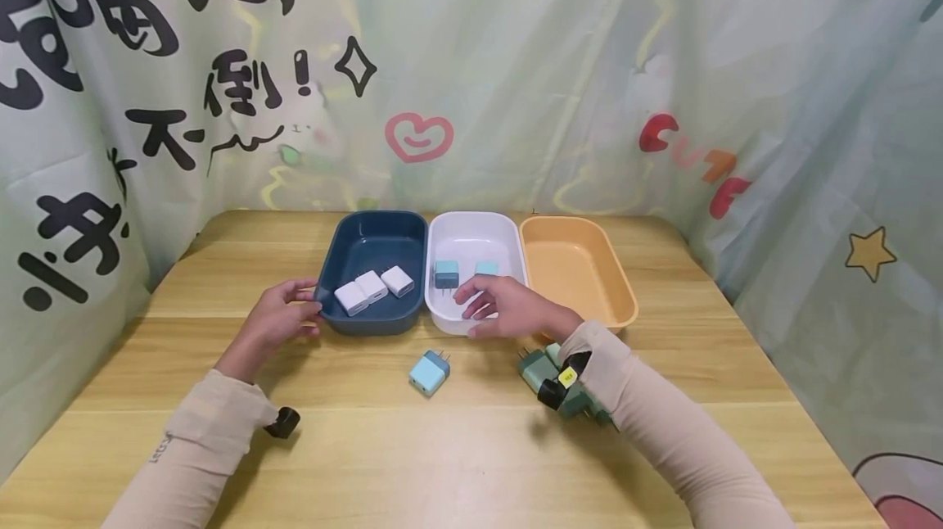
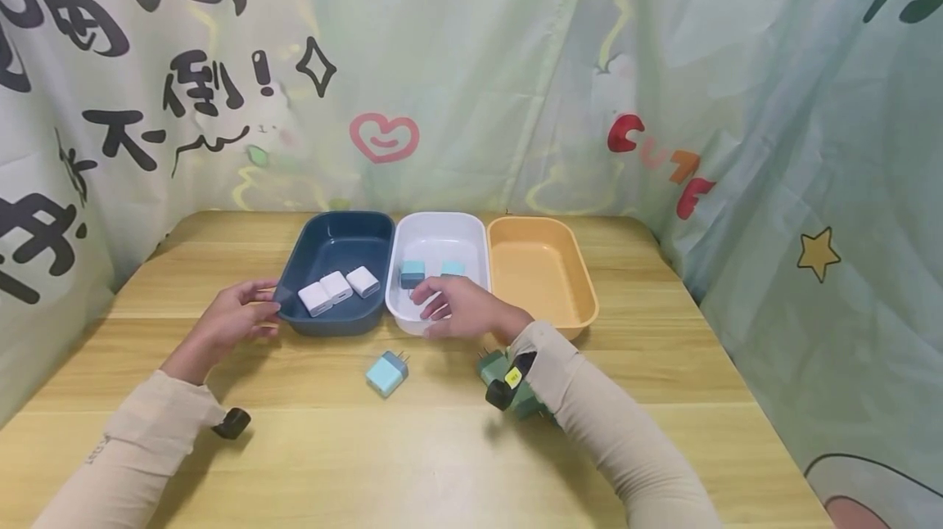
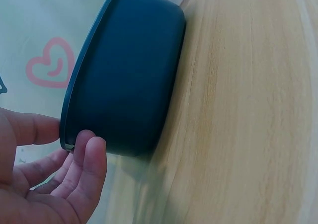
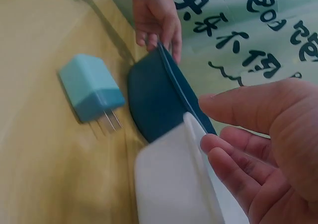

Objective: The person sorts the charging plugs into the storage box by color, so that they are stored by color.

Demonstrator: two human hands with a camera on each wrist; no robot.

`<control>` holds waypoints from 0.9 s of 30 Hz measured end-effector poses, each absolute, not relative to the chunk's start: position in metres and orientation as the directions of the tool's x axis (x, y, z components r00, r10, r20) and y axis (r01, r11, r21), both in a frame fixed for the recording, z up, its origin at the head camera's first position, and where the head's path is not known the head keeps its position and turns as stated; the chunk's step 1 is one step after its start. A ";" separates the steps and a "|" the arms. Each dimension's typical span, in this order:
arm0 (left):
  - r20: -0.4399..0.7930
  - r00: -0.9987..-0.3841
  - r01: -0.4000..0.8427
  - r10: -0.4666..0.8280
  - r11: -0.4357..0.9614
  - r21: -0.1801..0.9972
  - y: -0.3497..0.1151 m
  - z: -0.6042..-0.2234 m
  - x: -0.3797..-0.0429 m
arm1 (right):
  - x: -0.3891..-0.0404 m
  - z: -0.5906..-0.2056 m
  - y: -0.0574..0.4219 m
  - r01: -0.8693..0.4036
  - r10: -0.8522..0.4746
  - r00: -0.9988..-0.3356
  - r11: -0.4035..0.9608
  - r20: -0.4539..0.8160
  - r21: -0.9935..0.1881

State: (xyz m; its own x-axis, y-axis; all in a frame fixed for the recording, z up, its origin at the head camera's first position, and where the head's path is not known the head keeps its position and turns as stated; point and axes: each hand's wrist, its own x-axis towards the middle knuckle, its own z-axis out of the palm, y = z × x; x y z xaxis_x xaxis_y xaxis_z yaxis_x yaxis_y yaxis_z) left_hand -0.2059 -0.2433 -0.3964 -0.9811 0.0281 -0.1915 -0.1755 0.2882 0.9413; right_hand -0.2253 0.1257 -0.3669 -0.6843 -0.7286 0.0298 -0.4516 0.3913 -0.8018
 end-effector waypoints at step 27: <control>-0.188 -0.982 -0.173 0.027 0.282 0.944 -0.244 -0.398 -0.206 | -0.200 -0.403 0.104 -0.497 -0.809 -0.587 0.374 -0.013 -0.783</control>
State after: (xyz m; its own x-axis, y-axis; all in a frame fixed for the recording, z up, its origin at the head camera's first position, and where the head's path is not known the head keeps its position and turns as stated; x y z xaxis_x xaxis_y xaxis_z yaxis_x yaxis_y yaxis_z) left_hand -0.2061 -0.2441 -0.3981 -0.9819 0.0267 -0.1877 -0.1727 0.2823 0.9436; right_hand -0.2000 0.1037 -0.4029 -0.5871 -0.8094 -0.0135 -0.4972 0.3737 -0.7831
